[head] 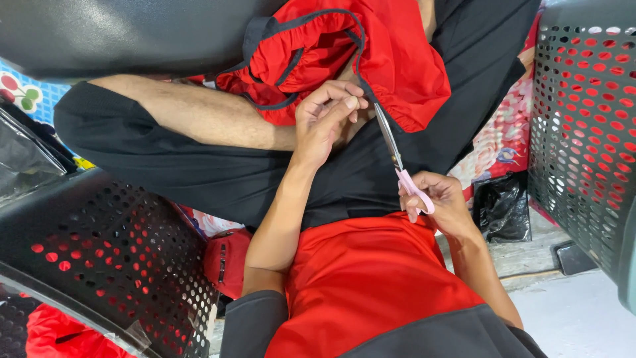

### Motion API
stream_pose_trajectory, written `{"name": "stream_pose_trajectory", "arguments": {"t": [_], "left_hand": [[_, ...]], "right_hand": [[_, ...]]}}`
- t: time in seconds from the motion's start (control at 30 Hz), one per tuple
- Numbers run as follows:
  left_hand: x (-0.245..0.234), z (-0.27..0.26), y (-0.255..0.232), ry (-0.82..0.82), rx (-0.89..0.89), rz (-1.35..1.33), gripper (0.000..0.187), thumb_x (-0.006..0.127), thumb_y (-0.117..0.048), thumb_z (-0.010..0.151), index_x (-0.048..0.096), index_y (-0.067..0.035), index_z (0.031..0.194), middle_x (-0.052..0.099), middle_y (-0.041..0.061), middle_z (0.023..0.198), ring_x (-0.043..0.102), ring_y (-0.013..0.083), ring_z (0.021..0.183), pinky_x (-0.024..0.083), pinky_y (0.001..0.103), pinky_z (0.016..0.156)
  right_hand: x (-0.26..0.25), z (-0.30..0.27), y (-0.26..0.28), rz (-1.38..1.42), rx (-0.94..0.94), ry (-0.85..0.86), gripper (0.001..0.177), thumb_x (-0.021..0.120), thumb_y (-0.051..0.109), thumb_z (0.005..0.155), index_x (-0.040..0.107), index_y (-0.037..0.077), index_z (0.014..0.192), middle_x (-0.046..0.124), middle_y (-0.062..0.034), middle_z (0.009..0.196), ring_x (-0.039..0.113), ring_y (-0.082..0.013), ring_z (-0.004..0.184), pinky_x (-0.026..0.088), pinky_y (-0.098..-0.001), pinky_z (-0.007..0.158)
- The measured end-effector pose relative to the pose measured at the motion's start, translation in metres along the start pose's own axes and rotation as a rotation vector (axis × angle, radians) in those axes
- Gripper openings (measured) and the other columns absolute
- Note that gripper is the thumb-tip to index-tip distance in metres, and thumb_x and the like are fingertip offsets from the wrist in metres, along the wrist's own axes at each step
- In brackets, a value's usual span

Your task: Trimming loose threads from fabric seat covers using scissors and a lighter, then fitting the cover onto a stool base.

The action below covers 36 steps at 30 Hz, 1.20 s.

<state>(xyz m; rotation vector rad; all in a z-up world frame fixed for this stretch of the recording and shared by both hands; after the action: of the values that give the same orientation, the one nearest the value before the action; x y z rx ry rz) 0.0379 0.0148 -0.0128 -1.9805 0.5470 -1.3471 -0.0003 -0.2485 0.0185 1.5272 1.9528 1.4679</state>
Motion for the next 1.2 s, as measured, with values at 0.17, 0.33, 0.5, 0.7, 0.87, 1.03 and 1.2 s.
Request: {"name": "stream_pose_trajectory", "arguments": {"t": [0.17, 0.33, 0.5, 0.7, 0.87, 1.03, 1.2], "left_hand": [[0.005, -0.003, -0.014, 0.002, 0.107, 0.187, 0.009, 0.069, 0.002, 0.096, 0.069, 0.009, 0.091, 0.064, 0.021, 0.103, 0.074, 0.0276, 0.089, 0.058, 0.030, 0.068], [0.014, -0.005, -0.026, -0.002, 0.267, 0.443, 0.011, 0.071, -0.003, 0.097, 0.072, 0.005, 0.089, 0.069, 0.014, 0.099, 0.073, 0.0206, 0.083, 0.061, 0.027, 0.068], [0.025, -0.006, -0.044, -0.024, 0.426, 0.684, 0.013, 0.073, -0.011, 0.096, 0.073, -0.006, 0.085, 0.075, 0.004, 0.098, 0.072, 0.0171, 0.082, 0.057, 0.026, 0.069], [0.027, -0.004, -0.041, -0.030, 0.387, 0.591, 0.015, 0.067, -0.005, 0.099, 0.071, -0.004, 0.085, 0.077, 0.009, 0.095, 0.074, 0.0157, 0.075, 0.061, 0.026, 0.067], [0.017, -0.002, -0.028, -0.040, 0.321, 0.395, 0.015, 0.062, -0.004, 0.102, 0.069, 0.000, 0.089, 0.076, 0.014, 0.097, 0.075, 0.0180, 0.079, 0.063, 0.028, 0.069], [0.001, -0.002, -0.019, -0.076, 0.212, 0.117, 0.010, 0.060, -0.003, 0.102, 0.063, 0.003, 0.094, 0.072, 0.022, 0.100, 0.074, 0.0221, 0.083, 0.065, 0.033, 0.069], [-0.010, 0.000, -0.012, -0.085, 0.168, -0.049, 0.006, 0.056, -0.005, 0.104, 0.055, -0.002, 0.100, 0.069, 0.023, 0.093, 0.072, 0.0221, 0.075, 0.063, 0.032, 0.066]], "right_hand": [[0.004, 0.005, 0.003, -0.010, 0.006, 0.024, 0.027, 0.081, 0.011, 0.086, 0.068, -0.012, 0.090, 0.064, -0.0180, 0.062, 0.068, -0.0193, 0.041, 0.051, -0.0243, 0.045], [0.009, 0.008, 0.007, -0.014, -0.006, 0.029, 0.027, 0.081, 0.011, 0.086, 0.067, -0.011, 0.090, 0.063, -0.0178, 0.061, 0.066, -0.0189, 0.041, 0.050, -0.0239, 0.046], [0.011, 0.010, 0.006, 0.049, -0.006, 0.019, 0.030, 0.079, 0.015, 0.089, 0.066, -0.011, 0.088, 0.061, -0.0169, 0.057, 0.064, -0.0183, 0.039, 0.048, -0.0231, 0.044], [0.019, 0.012, 0.012, 0.089, 0.001, 0.001, 0.032, 0.079, 0.017, 0.089, 0.064, -0.011, 0.087, 0.060, -0.0175, 0.055, 0.063, -0.0196, 0.038, 0.047, -0.0244, 0.044], [0.019, 0.012, 0.012, 0.098, 0.006, -0.005, 0.031, 0.078, 0.017, 0.089, 0.063, -0.010, 0.086, 0.059, -0.0175, 0.054, 0.062, -0.0195, 0.038, 0.046, -0.0249, 0.043], [0.017, 0.011, 0.013, 0.104, 0.007, -0.021, 0.030, 0.078, 0.016, 0.089, 0.063, -0.010, 0.086, 0.059, -0.0174, 0.053, 0.061, -0.0194, 0.037, 0.049, -0.0267, 0.046], [0.017, 0.007, 0.014, 0.096, 0.009, 0.004, 0.032, 0.080, 0.018, 0.088, 0.065, -0.010, 0.087, 0.060, -0.0168, 0.055, 0.062, -0.0181, 0.038, 0.050, -0.0268, 0.046]]}}
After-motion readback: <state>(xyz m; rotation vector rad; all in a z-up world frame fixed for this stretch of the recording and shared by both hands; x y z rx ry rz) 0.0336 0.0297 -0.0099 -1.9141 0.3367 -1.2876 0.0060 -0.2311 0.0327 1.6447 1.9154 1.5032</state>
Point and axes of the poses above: each hand's wrist, its own z-axis towards the middle knuckle, its own x-axis out of the palm, y = z × x, the point moved 4 cm from there along z, towards the middle knuckle
